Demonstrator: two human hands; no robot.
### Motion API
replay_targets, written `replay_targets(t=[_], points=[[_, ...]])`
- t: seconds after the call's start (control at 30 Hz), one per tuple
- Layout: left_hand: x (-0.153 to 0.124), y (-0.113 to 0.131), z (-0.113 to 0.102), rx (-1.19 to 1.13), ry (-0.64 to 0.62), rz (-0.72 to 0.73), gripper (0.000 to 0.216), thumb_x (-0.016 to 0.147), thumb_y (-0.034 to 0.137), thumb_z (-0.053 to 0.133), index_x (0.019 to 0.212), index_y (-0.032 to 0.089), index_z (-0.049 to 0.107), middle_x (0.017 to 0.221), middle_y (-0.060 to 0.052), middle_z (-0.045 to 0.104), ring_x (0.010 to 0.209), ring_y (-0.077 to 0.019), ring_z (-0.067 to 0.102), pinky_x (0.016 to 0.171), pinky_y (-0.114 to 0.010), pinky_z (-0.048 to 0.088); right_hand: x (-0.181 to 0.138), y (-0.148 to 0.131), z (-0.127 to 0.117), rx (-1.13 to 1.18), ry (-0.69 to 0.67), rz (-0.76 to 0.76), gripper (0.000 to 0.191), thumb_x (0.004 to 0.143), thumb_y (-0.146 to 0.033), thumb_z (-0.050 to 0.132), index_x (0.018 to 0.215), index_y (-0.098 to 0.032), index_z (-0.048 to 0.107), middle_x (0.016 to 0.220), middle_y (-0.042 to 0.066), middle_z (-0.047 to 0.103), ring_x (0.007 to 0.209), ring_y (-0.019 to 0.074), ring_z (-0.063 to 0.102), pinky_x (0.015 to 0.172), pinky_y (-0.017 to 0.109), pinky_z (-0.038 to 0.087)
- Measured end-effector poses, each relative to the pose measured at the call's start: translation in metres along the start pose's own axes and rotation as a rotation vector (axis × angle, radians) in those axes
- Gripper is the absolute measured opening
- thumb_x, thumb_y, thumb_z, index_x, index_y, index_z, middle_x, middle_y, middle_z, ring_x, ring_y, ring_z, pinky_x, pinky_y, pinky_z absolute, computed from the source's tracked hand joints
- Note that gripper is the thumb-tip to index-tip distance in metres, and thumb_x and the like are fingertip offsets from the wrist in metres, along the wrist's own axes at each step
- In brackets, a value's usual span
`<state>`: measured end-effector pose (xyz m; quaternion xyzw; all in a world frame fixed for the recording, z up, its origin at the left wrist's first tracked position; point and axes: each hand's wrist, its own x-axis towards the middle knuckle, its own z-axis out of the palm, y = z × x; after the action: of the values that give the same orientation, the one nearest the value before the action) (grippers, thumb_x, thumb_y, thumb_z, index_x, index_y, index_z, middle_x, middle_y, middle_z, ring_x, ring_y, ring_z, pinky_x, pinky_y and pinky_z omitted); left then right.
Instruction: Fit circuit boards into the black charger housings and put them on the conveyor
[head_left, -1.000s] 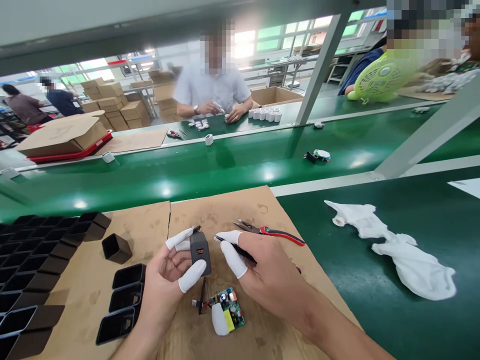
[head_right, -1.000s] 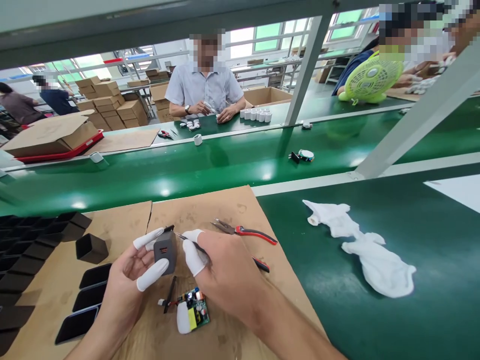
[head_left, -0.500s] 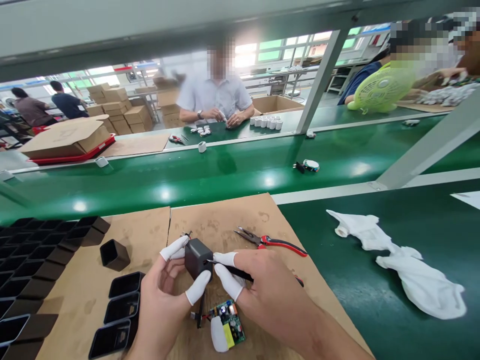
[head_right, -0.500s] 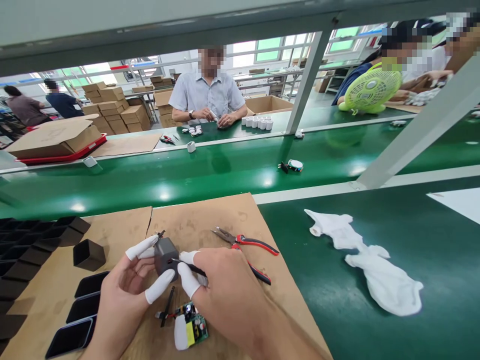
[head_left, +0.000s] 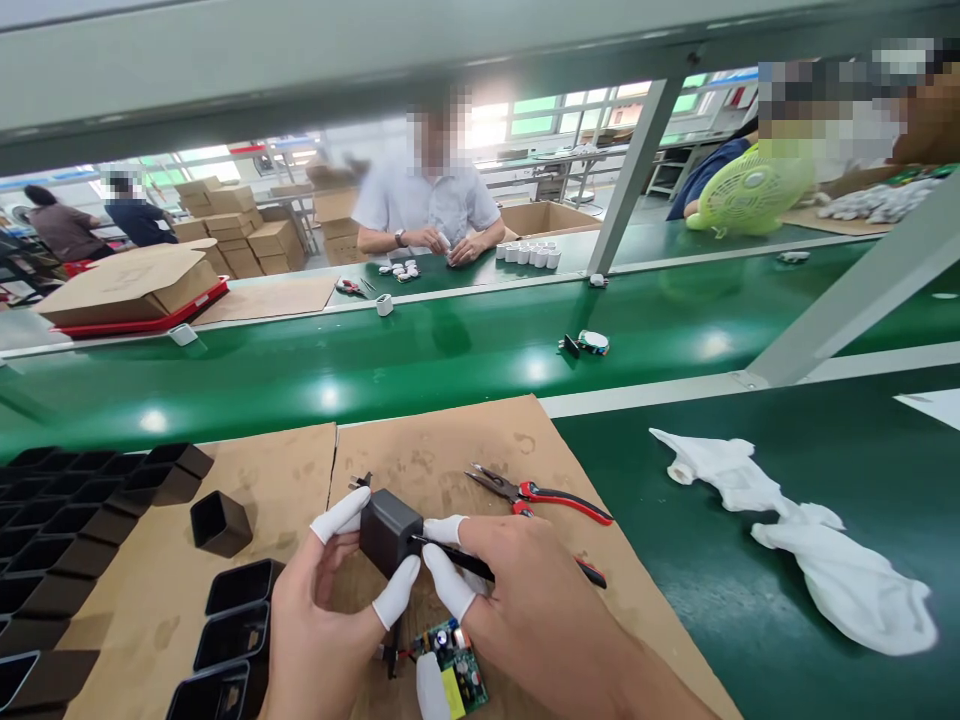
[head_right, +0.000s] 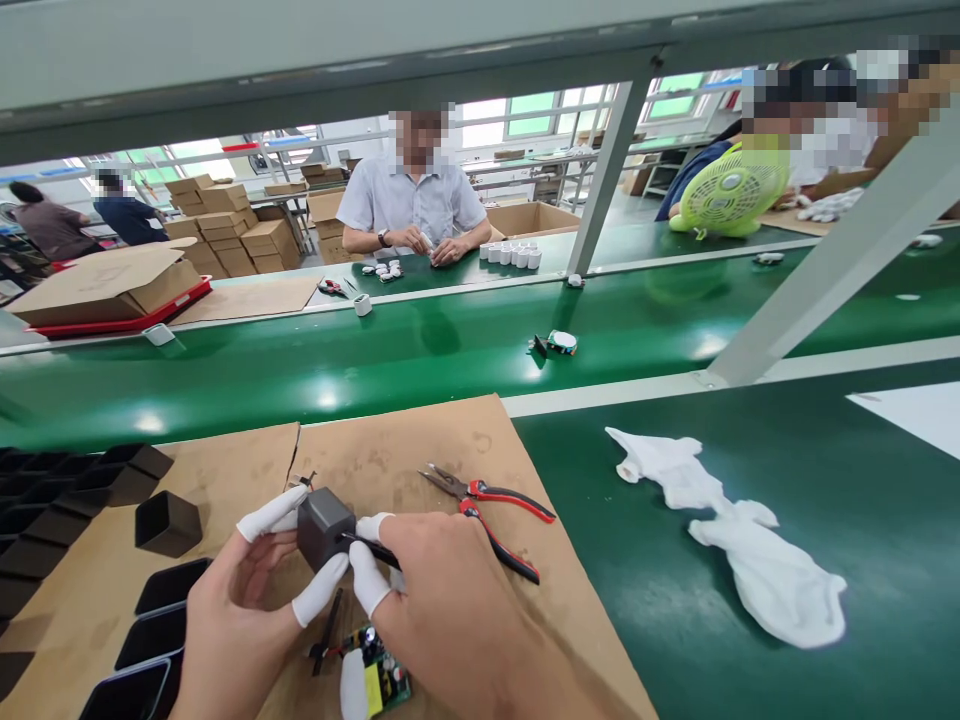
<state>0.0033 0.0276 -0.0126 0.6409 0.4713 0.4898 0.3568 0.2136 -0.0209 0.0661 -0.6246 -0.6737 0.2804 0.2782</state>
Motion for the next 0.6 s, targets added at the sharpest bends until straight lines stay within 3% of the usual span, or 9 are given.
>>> replay_targets(t=[0.17,0.3,0.43,0.6], points=[[-0.002,0.001,0.0,0.094,0.028,0.099,0.064,0.087,0.036,0.097,0.145,0.022,0.077,0.129,-0.01,0.088,0.112,-0.0309,0.088,0.101,-0.039,0.076,0.001,-0.001,-0.002,0.001,0.02,0.037,0.017,0.101,-0.027,0.062,0.099,-0.027,0.079,0.064,-0.005,0.064,0.056,0.0169,0.041,0.062,0.033,0.024],[-0.005,-0.004,0.0,0.165,0.052,0.152,0.064,0.088,0.037,0.096,0.146,0.022,0.076,0.135,-0.011,0.085,0.114,-0.0302,0.086,0.1,-0.037,0.075,0.0,0.002,0.003,-0.007,0.012,0.066,0.019,0.102,-0.028,0.061,0.109,-0.027,0.079,0.07,-0.003,0.068,0.061,0.0181,0.048,0.065,0.034,0.025],[-0.008,-0.008,-0.001,0.221,0.084,0.221,0.059,0.09,0.039,0.095,0.143,0.022,0.076,0.132,-0.011,0.085,0.11,-0.0284,0.085,0.101,-0.038,0.074,0.001,0.003,0.009,0.051,0.007,0.046,0.016,0.101,-0.025,0.056,0.093,-0.026,0.07,0.075,-0.002,0.069,0.064,0.0174,0.051,0.064,0.033,0.025],[-0.006,-0.002,-0.002,0.251,0.126,0.318,0.054,0.091,0.038,0.093,0.14,0.022,0.078,0.117,-0.007,0.083,0.098,-0.0243,0.083,0.089,-0.033,0.073,0.002,0.003,0.015,0.182,0.032,-0.01,0.017,0.101,-0.025,0.054,0.085,-0.026,0.062,0.066,-0.005,0.061,0.059,0.0153,0.045,0.059,0.032,0.024]])
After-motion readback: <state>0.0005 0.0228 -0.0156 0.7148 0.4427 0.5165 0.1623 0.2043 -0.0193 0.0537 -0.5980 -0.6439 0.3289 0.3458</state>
